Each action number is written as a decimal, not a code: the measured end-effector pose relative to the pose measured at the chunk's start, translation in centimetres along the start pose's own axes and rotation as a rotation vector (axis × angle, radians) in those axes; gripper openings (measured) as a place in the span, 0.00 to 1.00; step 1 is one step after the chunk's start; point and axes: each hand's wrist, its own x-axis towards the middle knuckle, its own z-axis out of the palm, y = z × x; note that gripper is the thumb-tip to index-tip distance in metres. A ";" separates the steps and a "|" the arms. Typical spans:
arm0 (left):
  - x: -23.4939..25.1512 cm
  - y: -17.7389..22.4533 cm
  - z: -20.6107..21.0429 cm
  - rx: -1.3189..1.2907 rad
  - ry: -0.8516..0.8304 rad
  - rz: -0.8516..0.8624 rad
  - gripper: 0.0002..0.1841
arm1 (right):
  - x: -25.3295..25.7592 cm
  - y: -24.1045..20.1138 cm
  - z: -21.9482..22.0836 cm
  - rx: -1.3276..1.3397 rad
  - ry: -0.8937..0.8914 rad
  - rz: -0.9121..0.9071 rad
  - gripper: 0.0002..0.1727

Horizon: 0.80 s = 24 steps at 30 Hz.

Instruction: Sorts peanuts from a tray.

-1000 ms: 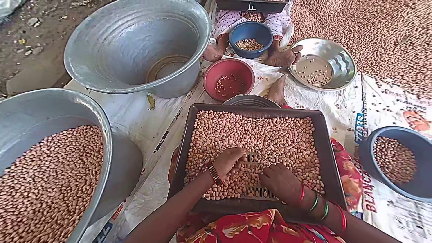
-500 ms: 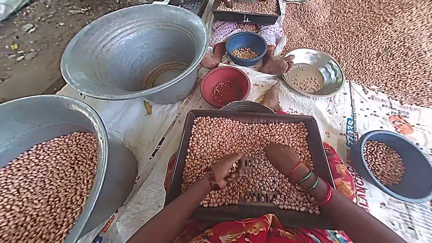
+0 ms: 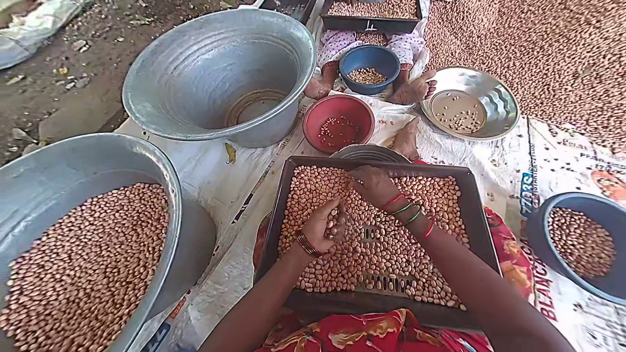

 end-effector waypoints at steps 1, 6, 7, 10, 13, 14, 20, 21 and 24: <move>-0.1 0.5 -0.3 -0.060 -0.001 0.072 0.25 | -0.1 -0.3 1.5 0.004 -0.063 -0.010 0.20; 0.2 2.2 -2.4 -0.274 0.035 0.350 0.30 | -8.2 -0.2 8.0 -0.080 0.049 -0.439 0.13; 0.3 2.3 -2.7 -0.285 0.048 0.366 0.31 | -9.6 1.2 7.5 -0.126 0.063 -0.472 0.12; 0.4 2.4 -2.4 -0.246 0.100 0.329 0.32 | -11.7 6.1 3.7 -0.243 0.121 -0.381 0.12; 0.1 2.1 -0.8 -0.086 0.145 0.196 0.28 | -11.8 6.4 1.0 -0.247 0.099 -0.247 0.13; 0.1 1.8 -0.4 -0.016 0.132 0.163 0.25 | -11.7 5.2 1.2 -0.220 0.103 -0.282 0.12; 0.0 0.2 -0.1 0.159 0.106 0.165 0.18 | -12.7 -3.0 6.4 -0.140 -0.341 -0.635 0.05; 0.0 0.2 -0.3 0.163 0.129 0.177 0.17 | -12.7 -3.3 6.6 -0.159 -0.408 -0.614 0.06; 0.1 0.6 -0.6 0.250 0.164 0.215 0.14 | -12.6 -3.6 6.2 -0.216 -0.563 -0.510 0.10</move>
